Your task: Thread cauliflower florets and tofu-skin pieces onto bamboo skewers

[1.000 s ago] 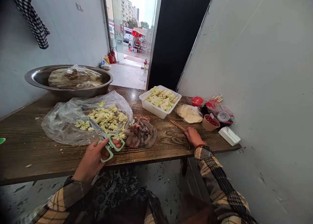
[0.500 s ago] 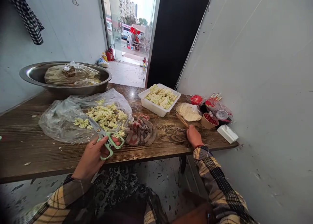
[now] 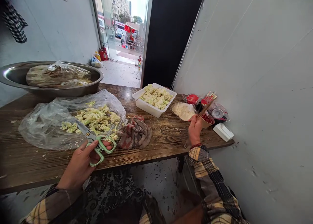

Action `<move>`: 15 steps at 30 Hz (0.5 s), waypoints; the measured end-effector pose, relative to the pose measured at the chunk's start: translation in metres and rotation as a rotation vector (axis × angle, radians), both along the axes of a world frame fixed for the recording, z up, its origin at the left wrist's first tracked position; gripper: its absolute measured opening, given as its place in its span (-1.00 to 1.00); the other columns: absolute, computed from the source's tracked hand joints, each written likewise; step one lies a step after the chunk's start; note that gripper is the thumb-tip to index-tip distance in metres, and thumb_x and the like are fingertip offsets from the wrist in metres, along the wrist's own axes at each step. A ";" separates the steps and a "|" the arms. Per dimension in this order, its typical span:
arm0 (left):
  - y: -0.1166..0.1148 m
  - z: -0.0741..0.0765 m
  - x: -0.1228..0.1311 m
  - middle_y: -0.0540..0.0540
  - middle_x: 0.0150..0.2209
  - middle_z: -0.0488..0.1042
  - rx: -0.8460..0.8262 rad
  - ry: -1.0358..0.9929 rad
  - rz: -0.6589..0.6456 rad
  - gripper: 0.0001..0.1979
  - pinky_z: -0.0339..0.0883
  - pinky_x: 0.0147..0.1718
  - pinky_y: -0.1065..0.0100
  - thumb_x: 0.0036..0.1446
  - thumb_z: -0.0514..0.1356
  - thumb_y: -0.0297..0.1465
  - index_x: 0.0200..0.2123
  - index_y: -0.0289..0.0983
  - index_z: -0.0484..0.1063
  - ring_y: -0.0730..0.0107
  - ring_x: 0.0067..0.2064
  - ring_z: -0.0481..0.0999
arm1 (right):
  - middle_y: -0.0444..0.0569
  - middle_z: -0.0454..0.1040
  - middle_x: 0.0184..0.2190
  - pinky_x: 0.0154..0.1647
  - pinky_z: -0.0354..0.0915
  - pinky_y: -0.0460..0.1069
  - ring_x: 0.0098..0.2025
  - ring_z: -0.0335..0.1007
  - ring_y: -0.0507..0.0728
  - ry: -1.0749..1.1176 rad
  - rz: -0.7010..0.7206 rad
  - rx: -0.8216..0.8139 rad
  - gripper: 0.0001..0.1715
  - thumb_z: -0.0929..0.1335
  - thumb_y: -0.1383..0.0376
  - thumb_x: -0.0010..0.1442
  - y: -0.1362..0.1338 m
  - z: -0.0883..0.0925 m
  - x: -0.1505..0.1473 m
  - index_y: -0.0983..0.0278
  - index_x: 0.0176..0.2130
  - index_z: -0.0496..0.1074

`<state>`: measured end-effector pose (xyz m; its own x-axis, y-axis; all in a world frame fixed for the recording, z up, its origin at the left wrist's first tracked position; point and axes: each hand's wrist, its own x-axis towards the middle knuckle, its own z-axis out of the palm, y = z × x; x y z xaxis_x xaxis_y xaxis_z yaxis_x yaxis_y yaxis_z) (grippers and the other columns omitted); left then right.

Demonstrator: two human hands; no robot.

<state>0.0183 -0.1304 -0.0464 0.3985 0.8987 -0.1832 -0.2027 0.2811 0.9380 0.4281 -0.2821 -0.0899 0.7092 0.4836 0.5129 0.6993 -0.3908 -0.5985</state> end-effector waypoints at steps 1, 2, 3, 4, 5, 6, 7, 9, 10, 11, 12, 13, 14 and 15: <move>0.000 0.000 0.000 -0.01 -0.40 0.58 -0.002 0.001 -0.004 -0.73 0.19 -0.60 0.50 -0.04 0.31 -0.24 -0.33 -0.28 0.38 0.36 -0.41 0.53 | 0.16 0.46 -0.32 -0.12 0.23 0.09 -0.21 0.38 0.21 0.020 -0.016 0.030 -0.44 -0.07 0.04 0.32 0.004 -0.005 -0.005 0.30 -0.19 0.26; 0.000 0.000 -0.001 -0.01 -0.40 0.58 -0.007 0.002 -0.009 -0.71 0.20 -0.59 0.50 -0.05 0.31 -0.24 -0.32 -0.28 0.38 0.36 -0.41 0.53 | 0.12 0.45 -0.36 -0.15 0.25 0.07 -0.26 0.40 0.19 0.039 -0.031 0.055 -0.46 -0.06 0.03 0.31 0.007 -0.010 -0.009 0.29 -0.22 0.25; 0.000 0.001 -0.001 -0.01 -0.41 0.57 -0.015 0.006 -0.014 -0.70 0.21 -0.59 0.50 -0.05 0.32 -0.23 -0.31 -0.28 0.38 0.36 -0.42 0.53 | 0.09 0.45 -0.40 -0.17 0.26 0.06 -0.31 0.41 0.17 0.054 -0.041 0.073 -0.47 -0.05 0.02 0.31 0.009 -0.015 -0.011 0.28 -0.25 0.24; -0.001 0.002 -0.001 -0.01 -0.43 0.57 -0.024 0.013 -0.016 -0.69 0.22 -0.58 0.49 -0.06 0.33 -0.23 -0.31 -0.27 0.37 0.37 -0.44 0.52 | 0.06 0.44 -0.42 -0.18 0.27 0.04 -0.33 0.42 0.16 0.065 -0.045 0.086 -0.47 -0.05 0.01 0.31 0.010 -0.018 -0.011 0.27 -0.26 0.23; -0.001 0.004 -0.001 0.00 -0.45 0.56 -0.032 0.020 -0.011 -0.68 0.22 -0.59 0.49 -0.07 0.34 -0.22 -0.31 -0.27 0.37 0.40 -0.48 0.50 | 0.04 0.43 -0.42 -0.18 0.27 0.03 -0.34 0.42 0.14 0.073 -0.050 0.099 -0.48 -0.06 0.01 0.31 0.011 -0.020 -0.010 0.27 -0.25 0.21; -0.002 0.005 0.000 0.02 -0.46 0.56 -0.039 0.023 -0.001 -0.67 0.22 -0.59 0.49 -0.09 0.34 -0.21 -0.32 -0.27 0.36 0.43 -0.51 0.47 | 0.03 0.43 -0.41 -0.17 0.27 0.02 -0.34 0.43 0.13 0.077 -0.057 0.110 -0.48 -0.07 0.01 0.31 0.011 -0.022 -0.007 0.26 -0.25 0.21; -0.003 0.007 0.001 0.03 -0.48 0.55 -0.043 0.023 0.016 -0.66 0.21 -0.61 0.50 -0.11 0.35 -0.20 -0.34 -0.27 0.35 0.47 -0.55 0.43 | 0.02 0.43 -0.40 -0.16 0.26 0.02 -0.33 0.43 0.13 0.080 -0.063 0.114 -0.47 -0.08 0.01 0.31 0.010 -0.024 -0.004 0.26 -0.24 0.20; -0.004 0.011 0.003 0.06 -0.48 0.55 -0.049 0.018 0.050 -0.65 0.17 -0.64 0.53 -0.16 0.39 -0.22 -0.38 -0.26 0.34 0.55 -0.61 0.35 | 0.00 0.42 -0.42 -0.19 0.27 0.01 -0.34 0.41 0.13 0.091 -0.069 0.095 -0.45 -0.07 -0.03 0.30 0.009 -0.029 0.000 0.24 -0.27 0.21; -0.004 0.012 0.003 0.07 -0.48 0.56 -0.054 0.019 0.057 -0.64 0.15 -0.66 0.55 -0.20 0.40 -0.24 -0.40 -0.26 0.34 0.59 -0.63 0.31 | -0.01 0.41 -0.45 -0.22 0.27 0.01 -0.37 0.39 0.13 0.100 -0.069 0.075 -0.44 -0.07 -0.05 0.29 0.008 -0.032 0.002 0.23 -0.29 0.21; -0.004 0.013 0.004 0.07 -0.46 0.56 -0.060 0.024 0.061 -0.63 0.12 -0.68 0.56 -0.23 0.42 -0.26 -0.40 -0.26 0.34 0.62 -0.64 0.27 | -0.02 0.41 -0.47 -0.26 0.28 0.01 -0.39 0.38 0.13 0.109 -0.068 0.051 -0.43 -0.06 -0.07 0.29 0.008 -0.036 0.003 0.22 -0.31 0.22; -0.004 0.013 0.004 0.07 -0.46 0.57 -0.066 0.031 0.060 -0.63 0.10 -0.70 0.57 -0.25 0.42 -0.26 -0.41 -0.26 0.35 0.63 -0.65 0.25 | -0.02 0.41 -0.48 -0.29 0.28 0.00 -0.40 0.37 0.13 0.117 -0.069 0.027 -0.42 -0.06 -0.09 0.28 0.007 -0.039 0.004 0.22 -0.32 0.23; -0.003 0.013 0.004 0.06 -0.45 0.57 -0.068 0.042 0.052 -0.63 0.09 -0.72 0.57 -0.26 0.43 -0.24 -0.41 -0.25 0.36 0.62 -0.64 0.26 | -0.01 0.41 -0.48 -0.31 0.28 0.00 -0.40 0.36 0.13 0.122 -0.071 0.005 -0.41 -0.06 -0.09 0.28 0.005 -0.042 0.005 0.22 -0.32 0.24; -0.003 0.013 0.004 0.04 -0.44 0.57 -0.065 0.054 0.040 -0.63 0.09 -0.72 0.56 -0.25 0.42 -0.22 -0.41 -0.24 0.38 0.59 -0.62 0.30 | 0.00 0.43 -0.45 -0.31 0.28 0.00 -0.39 0.36 0.14 0.122 -0.076 -0.013 -0.40 -0.06 -0.09 0.28 0.003 -0.044 0.008 0.22 -0.32 0.25; -0.002 0.012 0.004 0.02 -0.45 0.57 -0.059 0.069 0.030 -0.65 0.11 -0.72 0.54 -0.24 0.41 -0.20 -0.41 -0.23 0.40 0.54 -0.59 0.36 | 0.02 0.44 -0.43 -0.30 0.27 0.00 -0.37 0.36 0.15 0.121 -0.085 -0.031 -0.40 -0.05 -0.09 0.28 -0.001 -0.044 0.012 0.22 -0.31 0.26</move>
<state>0.0224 -0.1325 -0.0342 0.3560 0.8970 -0.2621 -0.1473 0.3308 0.9321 0.4402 -0.2827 -0.1344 0.8038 0.4338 0.4072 0.5868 -0.4651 -0.6629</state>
